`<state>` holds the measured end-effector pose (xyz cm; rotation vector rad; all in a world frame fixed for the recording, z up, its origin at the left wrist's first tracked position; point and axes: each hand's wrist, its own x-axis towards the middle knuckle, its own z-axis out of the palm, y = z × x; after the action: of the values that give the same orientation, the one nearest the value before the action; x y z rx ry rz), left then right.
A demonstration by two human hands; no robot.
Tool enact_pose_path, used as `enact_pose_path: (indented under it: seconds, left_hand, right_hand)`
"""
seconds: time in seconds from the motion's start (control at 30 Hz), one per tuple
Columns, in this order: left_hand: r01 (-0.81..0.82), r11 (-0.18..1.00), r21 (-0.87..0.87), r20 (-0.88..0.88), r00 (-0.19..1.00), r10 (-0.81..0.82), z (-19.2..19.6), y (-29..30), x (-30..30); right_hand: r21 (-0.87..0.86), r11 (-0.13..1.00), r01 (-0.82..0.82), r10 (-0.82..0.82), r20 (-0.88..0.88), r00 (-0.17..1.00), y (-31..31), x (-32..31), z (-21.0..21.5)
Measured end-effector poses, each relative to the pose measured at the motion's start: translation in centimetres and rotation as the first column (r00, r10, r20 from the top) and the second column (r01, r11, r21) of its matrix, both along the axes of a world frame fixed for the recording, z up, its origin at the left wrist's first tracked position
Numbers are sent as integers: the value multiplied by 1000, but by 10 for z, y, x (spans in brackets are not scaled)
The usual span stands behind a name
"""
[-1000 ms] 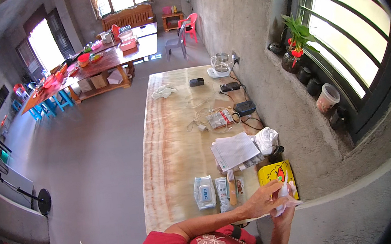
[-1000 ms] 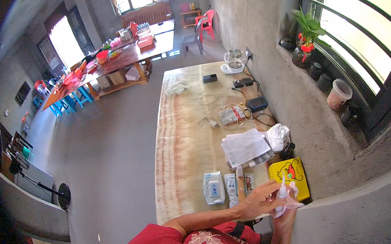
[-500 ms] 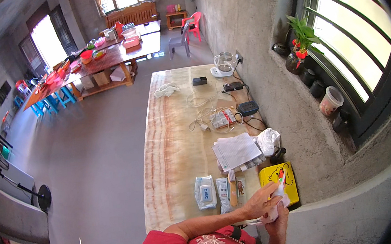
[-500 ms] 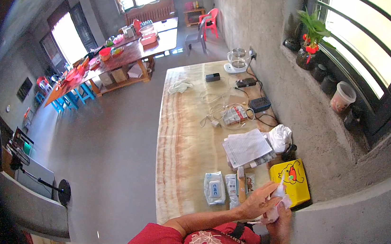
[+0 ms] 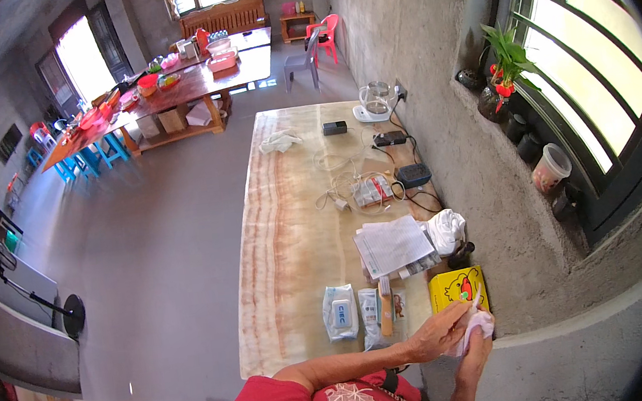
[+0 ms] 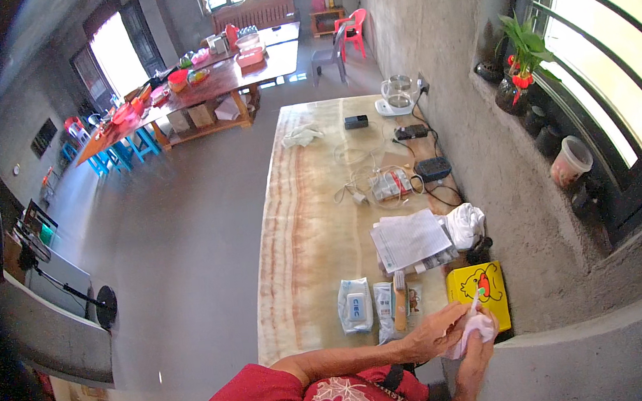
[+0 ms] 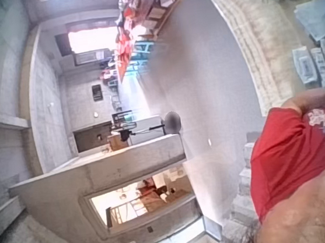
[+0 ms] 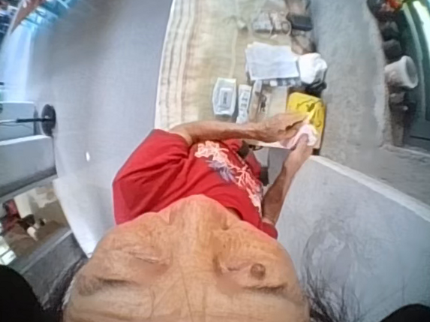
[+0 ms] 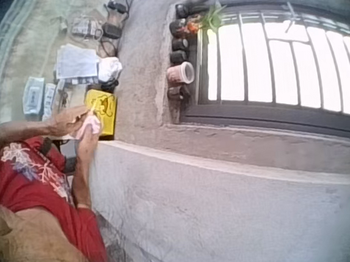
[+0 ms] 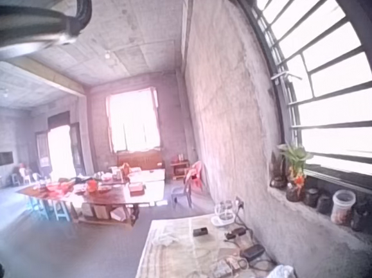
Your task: The person wipes a small pink object, a black cylindrical container, and a black rectangular device with a white cloth. They then wipe a yellow box and a white package on the table. Finally, they wipe a colorful snack package. The person places the cleaned items on the table or window sill.
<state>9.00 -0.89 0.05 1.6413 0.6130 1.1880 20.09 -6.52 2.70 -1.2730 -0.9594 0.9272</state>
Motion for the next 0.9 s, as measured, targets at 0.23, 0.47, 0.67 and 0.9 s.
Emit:
enact_pose_path:
  seconds: [0.23, 0.47, 0.67, 0.9]
  left_hand:
    - [48, 998, 28, -13, 999, -48, 8, -1, -8]
    - [255, 965, -65, -51, 965, -258, 5, 4, -15]
    - [327, 945, 4, -46, 944, -327, 13, 10, -13]
    - [164, 986, 22, 35, 986, -165, -3, 4, -6]
  right_hand:
    - [-77, 996, -43, 17, -316, 949, 4, 3, -5]
    - [-206, 955, -213, 119, -391, 913, -16, 33, -16]
    - [-5, 956, -294, 257, -476, 841, -16, 32, -19]
    - [20, 988, -156, 157, -180, 971, -9, 18, -26]
